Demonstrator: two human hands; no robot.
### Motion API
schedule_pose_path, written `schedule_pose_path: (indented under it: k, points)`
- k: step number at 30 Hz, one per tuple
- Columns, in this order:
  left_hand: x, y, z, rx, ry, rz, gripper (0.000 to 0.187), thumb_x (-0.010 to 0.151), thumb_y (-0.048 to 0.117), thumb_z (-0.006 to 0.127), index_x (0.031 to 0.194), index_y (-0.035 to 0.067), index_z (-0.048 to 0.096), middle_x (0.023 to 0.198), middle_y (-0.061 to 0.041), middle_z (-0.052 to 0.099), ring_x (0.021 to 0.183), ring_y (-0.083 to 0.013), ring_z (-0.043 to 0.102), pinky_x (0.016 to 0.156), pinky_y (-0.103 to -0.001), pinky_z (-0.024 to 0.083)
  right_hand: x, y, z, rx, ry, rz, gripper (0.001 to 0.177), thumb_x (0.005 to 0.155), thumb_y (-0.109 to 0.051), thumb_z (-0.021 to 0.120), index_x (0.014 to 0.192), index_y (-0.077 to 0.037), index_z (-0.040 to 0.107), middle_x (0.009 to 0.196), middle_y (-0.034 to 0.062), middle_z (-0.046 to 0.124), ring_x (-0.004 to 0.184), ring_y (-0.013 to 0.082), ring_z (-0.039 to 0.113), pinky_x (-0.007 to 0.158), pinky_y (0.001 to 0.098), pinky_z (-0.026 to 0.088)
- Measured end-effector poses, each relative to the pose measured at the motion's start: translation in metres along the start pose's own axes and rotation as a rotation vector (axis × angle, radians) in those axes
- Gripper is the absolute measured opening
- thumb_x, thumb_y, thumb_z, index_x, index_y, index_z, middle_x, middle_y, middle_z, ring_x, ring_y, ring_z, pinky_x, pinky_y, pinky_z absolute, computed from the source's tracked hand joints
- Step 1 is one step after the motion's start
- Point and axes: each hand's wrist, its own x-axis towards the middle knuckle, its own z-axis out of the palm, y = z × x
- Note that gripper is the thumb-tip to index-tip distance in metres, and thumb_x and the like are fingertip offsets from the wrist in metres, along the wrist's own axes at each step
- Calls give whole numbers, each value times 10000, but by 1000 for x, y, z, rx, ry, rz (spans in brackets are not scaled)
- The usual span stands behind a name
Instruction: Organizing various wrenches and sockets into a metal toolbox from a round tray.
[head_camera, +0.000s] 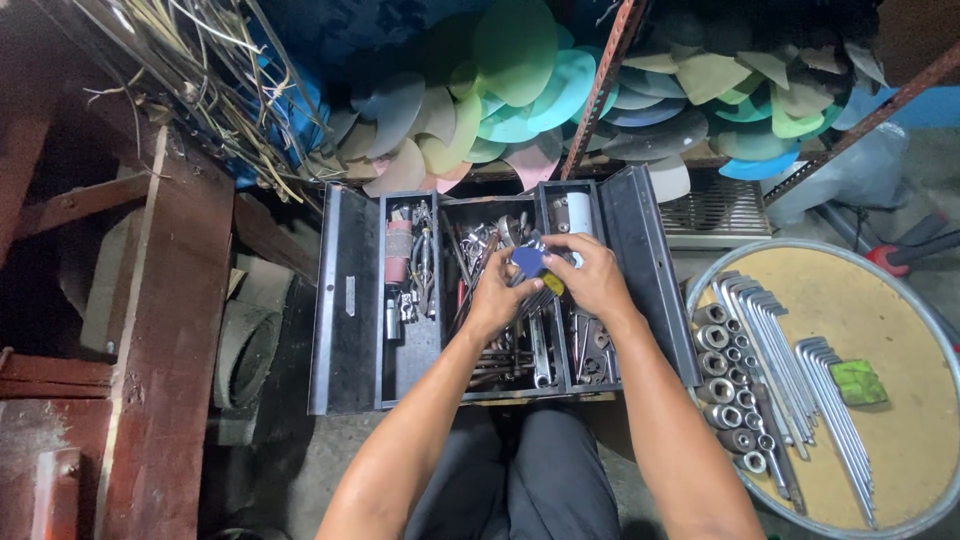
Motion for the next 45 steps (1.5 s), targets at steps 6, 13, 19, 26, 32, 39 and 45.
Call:
schedule_pose_path:
  k: [6, 13, 19, 26, 32, 39, 45]
  points:
    - [-17, 55, 10, 344, -30, -46, 770, 809, 398, 851, 1490, 232, 532, 929, -75, 685, 862, -230, 643, 757, -371, 512, 13, 25, 2, -127, -19, -73, 161, 947, -166, 693, 1076, -151, 789, 959, 128, 761, 937, 354, 738, 868, 461, 572]
    - [-18, 42, 10, 334, -69, 11, 747, 839, 369, 821, 1496, 203, 508, 910, -96, 648, 843, -246, 607, 752, -382, 492, 35, 18, -27, -244, 160, -99, 137, 972, -91, 680, 1097, -64, 729, 940, 212, 731, 864, 429, 719, 763, 504, 567]
    - [-17, 34, 9, 345, -107, -17, 754, 825, 367, 830, 1492, 207, 516, 966, -124, 675, 940, -285, 665, 822, -405, 528, 56, 30, -52, -370, 387, -165, 117, 1010, -35, 667, 1122, -34, 698, 939, 198, 696, 888, 443, 699, 787, 509, 556]
    - [-12, 28, 13, 408, -153, -31, 763, 842, 379, 818, 1514, 226, 490, 1066, -165, 732, 1052, -353, 693, 886, -446, 545, 57, 46, -73, -445, 538, -211, 121, 999, -49, 692, 1116, -51, 723, 903, 146, 644, 874, 400, 687, 812, 443, 550]
    - [-10, 31, 15, 468, -177, -75, 767, 857, 423, 788, 1527, 230, 467, 1158, -190, 730, 1167, -383, 655, 992, -481, 517, 65, 40, -80, -426, 573, -189, 136, 969, -32, 719, 1100, -44, 755, 870, 156, 642, 846, 403, 685, 791, 440, 548]
    - [-11, 26, 11, 475, -143, -89, 744, 864, 368, 768, 1522, 199, 464, 1153, -228, 717, 1190, -420, 639, 1015, -507, 499, 67, 17, -96, -323, 587, -63, 129, 924, -90, 776, 1050, -104, 798, 825, 140, 680, 832, 389, 716, 755, 424, 567]
    - [-2, 21, 11, 578, -121, -117, 772, 826, 353, 804, 1510, 167, 498, 1226, -262, 640, 1248, -444, 596, 1065, -518, 472, 68, 10, -117, -310, 705, -26, 142, 913, -69, 768, 1052, -72, 799, 843, 201, 697, 848, 443, 707, 749, 487, 562]
